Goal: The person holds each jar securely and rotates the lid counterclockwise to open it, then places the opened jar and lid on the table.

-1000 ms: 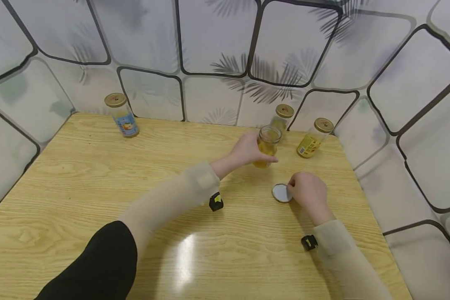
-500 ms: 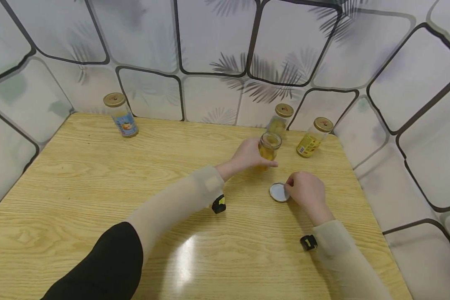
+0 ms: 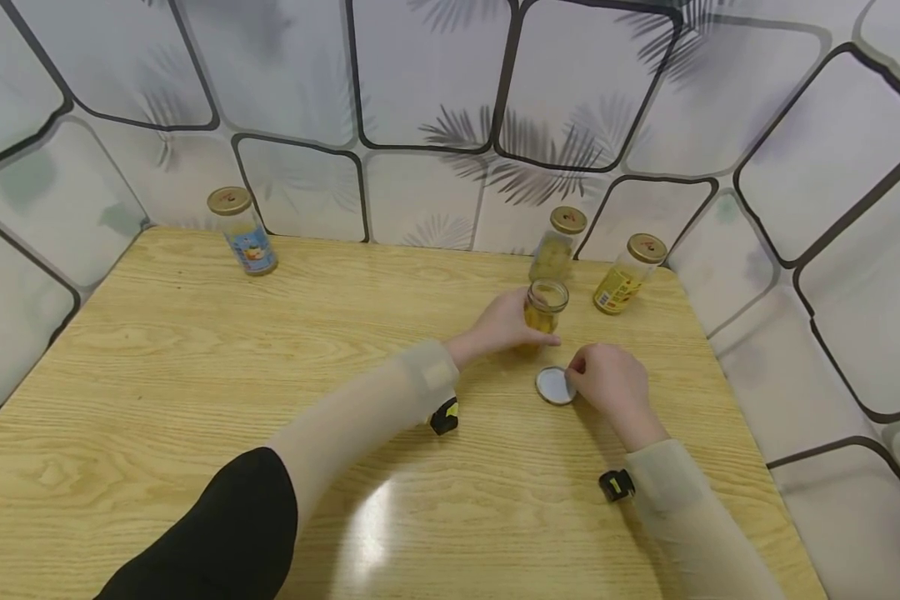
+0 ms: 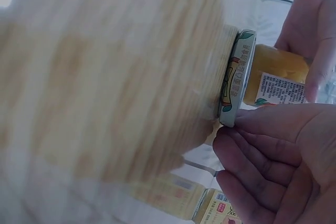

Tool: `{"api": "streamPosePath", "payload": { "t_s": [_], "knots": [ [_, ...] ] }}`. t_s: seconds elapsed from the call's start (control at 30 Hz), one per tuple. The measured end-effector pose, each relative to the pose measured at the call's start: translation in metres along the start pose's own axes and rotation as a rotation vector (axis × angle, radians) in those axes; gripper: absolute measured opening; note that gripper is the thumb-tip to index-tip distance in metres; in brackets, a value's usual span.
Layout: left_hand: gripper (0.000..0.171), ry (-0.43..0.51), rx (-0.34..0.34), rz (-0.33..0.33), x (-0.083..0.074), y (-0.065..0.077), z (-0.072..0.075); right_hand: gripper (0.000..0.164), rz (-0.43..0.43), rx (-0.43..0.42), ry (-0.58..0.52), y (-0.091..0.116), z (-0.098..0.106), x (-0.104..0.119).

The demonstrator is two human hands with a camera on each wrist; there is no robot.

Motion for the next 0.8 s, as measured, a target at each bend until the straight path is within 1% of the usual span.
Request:
{"api": "streamPosePath", "payload": {
  "t_s": [0.03,0.17,0.27,0.43,0.5,0.6,0.7,0.8],
  "knots": [
    [0.069,0.009,0.019,-0.006,0.0,0.0,0.0,0.019,0.001,-0.003,0.0,0.0,0.0,0.0],
    [0.066,-0.002,0.109,-0.032,0.001,-0.001,0.003,0.018,-0.003,-0.012,-0.004,0.0,0.0,0.001],
    [0.062,-0.022,0.156,-0.043,0.001,-0.003,0.004,0.018,-0.002,-0.019,-0.005,0.0,0.0,0.002],
    [0.061,0.031,0.223,-0.05,0.001,-0.006,0.004,0.018,0.0,-0.012,-0.006,0.001,0.001,0.002],
    [0.064,0.042,0.251,-0.055,-0.001,-0.008,0.003,0.018,0.001,-0.006,-0.009,0.001,0.001,0.002],
    [0.068,0.034,0.291,-0.065,-0.004,-0.01,0.003,0.017,0.0,-0.009,-0.013,0.001,0.001,0.002],
    [0.069,0.023,0.323,-0.089,-0.007,-0.013,0.001,0.017,0.001,-0.016,-0.014,0.001,0.001,0.002],
    [0.069,-0.011,0.336,-0.116,-0.007,-0.016,-0.003,0.017,0.004,-0.019,-0.012,0.001,0.001,0.002]
  ]
}}
Point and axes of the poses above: each hand's wrist, its own y-axis away from the middle knuckle, its own z-axis out of the back of the hand, x = y × z, the point moved 4 cm from there along -y, towards the middle knuckle, and after that the axes turned 1 degree about y, right-handed, at the moved point
